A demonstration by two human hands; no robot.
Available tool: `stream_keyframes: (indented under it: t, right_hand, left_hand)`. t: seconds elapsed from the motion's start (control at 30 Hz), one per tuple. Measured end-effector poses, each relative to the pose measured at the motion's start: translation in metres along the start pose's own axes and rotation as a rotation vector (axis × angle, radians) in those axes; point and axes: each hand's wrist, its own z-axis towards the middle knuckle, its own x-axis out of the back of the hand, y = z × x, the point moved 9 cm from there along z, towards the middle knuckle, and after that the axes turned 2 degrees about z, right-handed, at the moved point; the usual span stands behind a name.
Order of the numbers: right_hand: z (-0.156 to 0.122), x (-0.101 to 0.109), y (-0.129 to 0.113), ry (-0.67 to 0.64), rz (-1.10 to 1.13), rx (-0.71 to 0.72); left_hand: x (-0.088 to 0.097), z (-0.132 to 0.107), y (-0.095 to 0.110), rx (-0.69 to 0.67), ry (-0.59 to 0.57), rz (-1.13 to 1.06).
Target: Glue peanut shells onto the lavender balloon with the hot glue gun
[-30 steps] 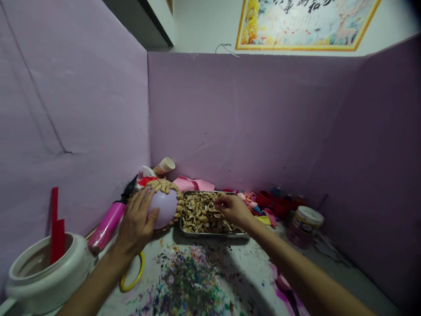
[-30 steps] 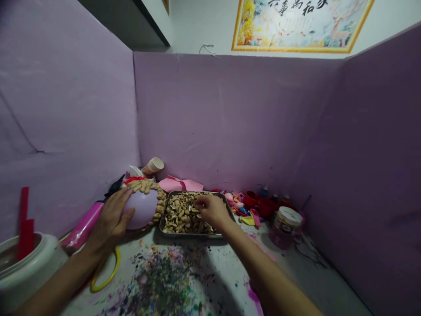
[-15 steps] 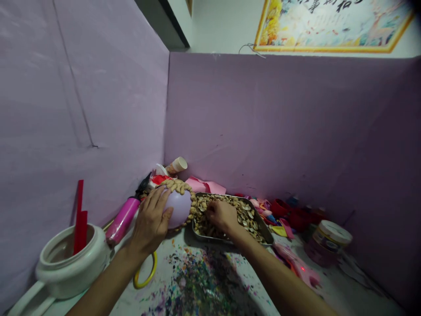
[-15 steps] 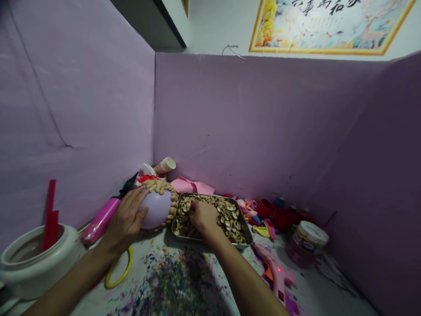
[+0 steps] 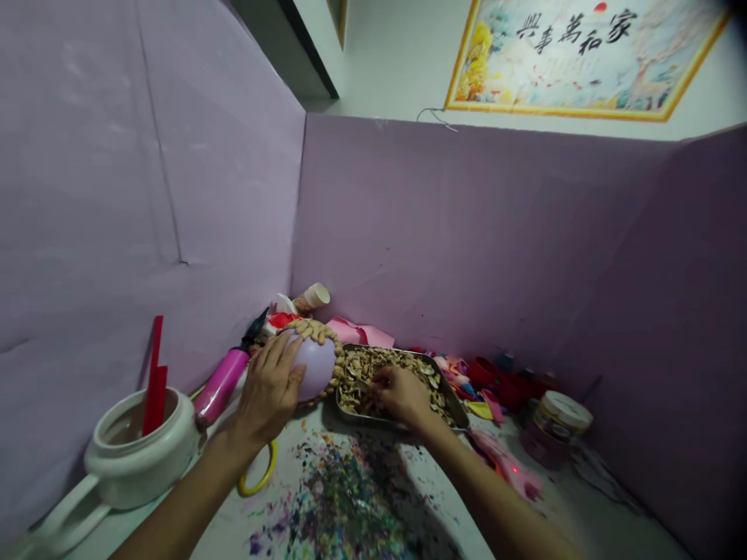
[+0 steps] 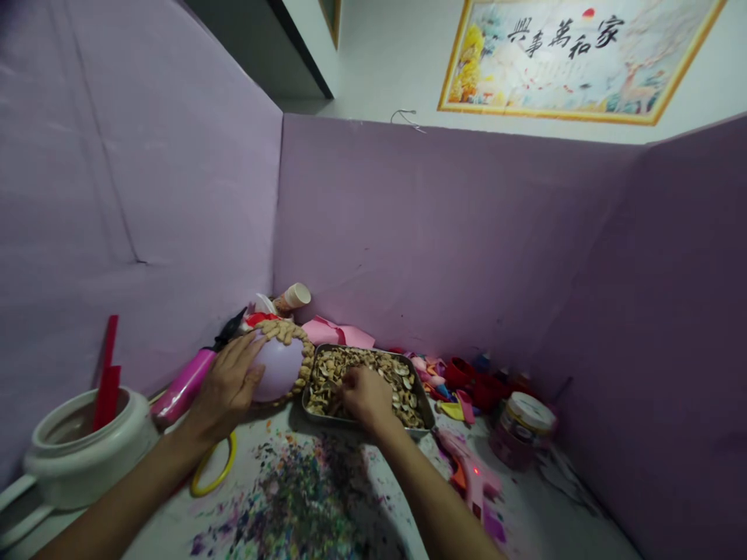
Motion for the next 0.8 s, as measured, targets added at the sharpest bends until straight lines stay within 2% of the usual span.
stream_keyframes:
  t: [0.13,0.2,0.27,0.33,0.4,0.43,0.47,0.5,0.6,0.67,0.73,0.8]
  right_hand:
    - [0.005,-0.014,-0.009,-0.003,0.078,-0.021]
    - [0.006,-0.013,-0.007,0.012,0.156,-0.059]
    - [0.001,-0.008,-0.003,0.028,0.266,-0.105]
    - [-0.012,-0.002,-0.001,0.036,0.41,-0.141]
    - [-0.033,0.001,-0.003,0.034,0.578,-0.167]
    - [-0.047,0.001,-0.004,0.031,0.662,-0.18]
    - [-0.063,0.0,-0.005,0.024,0.744,-0.194]
    - [-0.079,-0.002,-0.005,0.018,0.819,-0.21]
    - [-0.123,-0.01,0.0,0.017,1.0,-0.255]
    - [-0.144,-0.013,0.008,0.053,1.076,-0.268]
    - [-0.158,-0.014,0.017,0.101,1.114,-0.263]
    - [-0.165,-0.015,0.024,0.141,1.123,-0.243]
  left_hand:
    - [0.002,-0.001,-0.002,0.016,-0.005,-0.007]
    - [0.009,-0.002,-0.003,0.031,0.041,-0.036]
    - [0.023,-0.006,-0.002,0.051,0.139,-0.112]
    - [0.038,-0.013,0.001,0.116,0.245,-0.289]
    - [0.035,-0.023,0.003,0.308,0.23,-0.613]
    - [0.022,-0.031,0.008,0.445,0.142,-0.811]
    - [0.001,-0.042,0.018,0.627,-0.002,-1.018]
    - [-0.01,-0.052,0.035,0.704,-0.106,-1.099]
    - [-0.037,-0.082,0.089,0.798,-0.372,-1.261]
    - [-0.049,-0.101,0.117,0.847,-0.501,-1.347]
    - [-0.056,-0.118,0.133,0.902,-0.581,-1.405]
    - [-0.061,-0.131,0.141,0.962,-0.632,-1.443]
